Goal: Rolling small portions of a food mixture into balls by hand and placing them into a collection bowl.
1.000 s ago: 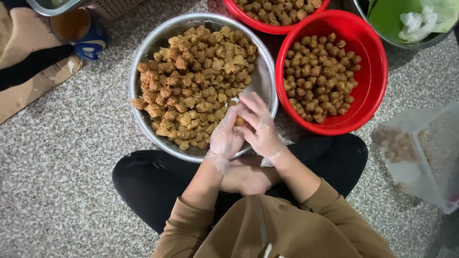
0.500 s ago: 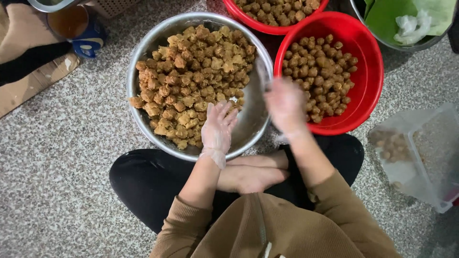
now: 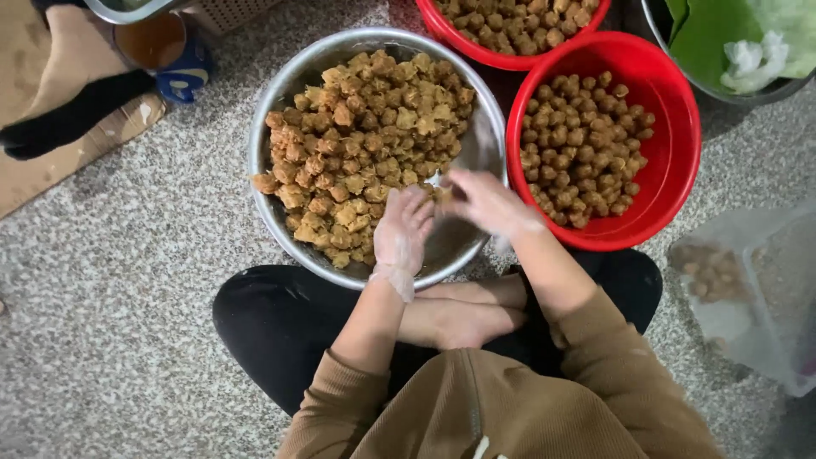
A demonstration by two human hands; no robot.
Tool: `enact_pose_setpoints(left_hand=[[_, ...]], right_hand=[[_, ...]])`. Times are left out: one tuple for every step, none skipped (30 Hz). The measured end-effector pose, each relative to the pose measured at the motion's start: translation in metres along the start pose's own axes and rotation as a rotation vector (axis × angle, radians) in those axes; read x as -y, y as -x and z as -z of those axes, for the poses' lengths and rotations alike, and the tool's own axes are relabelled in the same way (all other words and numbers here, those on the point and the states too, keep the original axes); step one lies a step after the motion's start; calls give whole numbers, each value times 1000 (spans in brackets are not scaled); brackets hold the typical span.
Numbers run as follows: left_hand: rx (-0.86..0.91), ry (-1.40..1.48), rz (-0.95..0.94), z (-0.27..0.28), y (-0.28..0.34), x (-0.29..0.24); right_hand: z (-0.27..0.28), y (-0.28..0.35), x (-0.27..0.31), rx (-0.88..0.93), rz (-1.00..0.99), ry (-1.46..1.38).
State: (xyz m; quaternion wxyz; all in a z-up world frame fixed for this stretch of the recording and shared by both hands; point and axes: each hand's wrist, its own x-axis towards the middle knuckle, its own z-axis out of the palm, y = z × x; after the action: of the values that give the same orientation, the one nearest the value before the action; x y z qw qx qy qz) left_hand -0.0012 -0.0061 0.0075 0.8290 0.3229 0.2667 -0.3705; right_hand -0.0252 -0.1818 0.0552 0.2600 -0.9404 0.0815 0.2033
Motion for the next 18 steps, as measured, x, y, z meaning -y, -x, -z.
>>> enact_pose_setpoints(left_hand=[[14, 32, 48, -13, 11, -5], [28, 59, 98, -24, 23, -11], [23, 63, 99, -26, 23, -9], [77, 136, 151, -29, 24, -7], [130, 210, 204, -32, 25, -3], [129, 206, 206, -24, 18, 2], [161, 196, 173, -16, 12, 7], [196, 184, 136, -9, 5, 10], [198, 177, 134, 10, -7, 29], [600, 210, -280, 28, -21, 48], [992, 236, -705, 46, -36, 67], [986, 239, -703, 25, -20, 51], [1120, 448, -346, 5, -4, 35], [1228, 644, 31, -15, 10, 17], [1226, 642, 36, -7, 9, 13], [958, 454, 47, -1, 7, 8], [686, 271, 51, 5, 6, 4], [693, 263, 51, 3, 15, -9]], right_hand=[[15, 18, 24, 15, 52, -188], [28, 37, 48, 29, 102, -383], [23, 35, 44, 35, 101, -382], [19, 33, 40, -188, 230, -505], [15, 33, 35, -413, 358, -623], [4, 25, 43, -416, 356, -626], [-7, 18, 52, -537, 328, -208], [-17, 9, 62, -644, 292, 214], [-14, 7, 67, -651, 292, 211], [-9, 5, 72, -608, 276, 162], [-5, 3, 76, -565, 261, 112], [-1, 6, 80, -559, 258, 111], [3, 8, 83, -477, 232, 35], [6, 9, 87, -403, 204, -45], [7, 11, 90, -404, 200, -49], [9, 12, 92, -329, 175, -125], [12, 13, 96, -253, 151, -200], [1, 24, 100, -263, 152, -202]])
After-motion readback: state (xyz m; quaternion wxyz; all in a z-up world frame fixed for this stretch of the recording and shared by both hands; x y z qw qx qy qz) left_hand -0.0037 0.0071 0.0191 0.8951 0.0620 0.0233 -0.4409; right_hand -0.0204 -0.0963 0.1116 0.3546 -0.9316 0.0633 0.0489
